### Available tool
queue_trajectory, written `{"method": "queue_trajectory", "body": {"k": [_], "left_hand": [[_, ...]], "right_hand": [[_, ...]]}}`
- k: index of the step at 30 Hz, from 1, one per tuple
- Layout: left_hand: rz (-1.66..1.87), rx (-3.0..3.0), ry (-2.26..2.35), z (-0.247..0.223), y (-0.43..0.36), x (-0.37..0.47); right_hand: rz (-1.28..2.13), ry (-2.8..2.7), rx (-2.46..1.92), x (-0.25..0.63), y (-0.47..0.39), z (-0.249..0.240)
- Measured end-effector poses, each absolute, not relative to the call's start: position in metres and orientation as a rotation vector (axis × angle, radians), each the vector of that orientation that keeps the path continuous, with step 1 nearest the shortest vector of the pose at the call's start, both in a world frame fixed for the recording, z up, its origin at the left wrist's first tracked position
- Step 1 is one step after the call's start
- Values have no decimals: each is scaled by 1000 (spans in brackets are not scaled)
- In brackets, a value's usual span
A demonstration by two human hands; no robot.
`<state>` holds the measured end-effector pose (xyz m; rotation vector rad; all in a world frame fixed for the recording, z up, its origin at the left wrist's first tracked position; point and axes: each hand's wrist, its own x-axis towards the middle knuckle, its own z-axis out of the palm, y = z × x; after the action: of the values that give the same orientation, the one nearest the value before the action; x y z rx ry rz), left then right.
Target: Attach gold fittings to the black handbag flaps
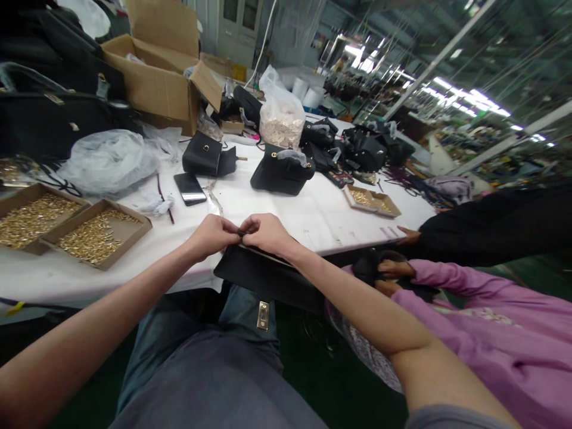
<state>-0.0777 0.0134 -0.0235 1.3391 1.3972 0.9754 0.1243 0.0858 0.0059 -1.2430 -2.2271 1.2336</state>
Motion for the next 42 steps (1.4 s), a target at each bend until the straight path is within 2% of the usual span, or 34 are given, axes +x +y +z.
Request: {"method": "queue_trajectory", "body": {"k": [19, 24, 29, 35, 42], "left_hand": [[974, 1442, 1519, -15, 10, -75], [977, 1461, 1399, -18, 14, -80], [954, 1676, 1470, -12, 19, -81], [881, 1623, 1252, -7, 19, -89], [841, 1690, 1499, 0, 22, -77]], "right_hand": [[1277, -2161, -1192, 125, 79, 3], [1333, -2147, -1151, 129, 87, 0], [1452, -2143, -1026, 133, 92, 6], [1516, -2144, -961, 130, 89, 9], [1488, -2155, -968, 131, 90, 10]]}}
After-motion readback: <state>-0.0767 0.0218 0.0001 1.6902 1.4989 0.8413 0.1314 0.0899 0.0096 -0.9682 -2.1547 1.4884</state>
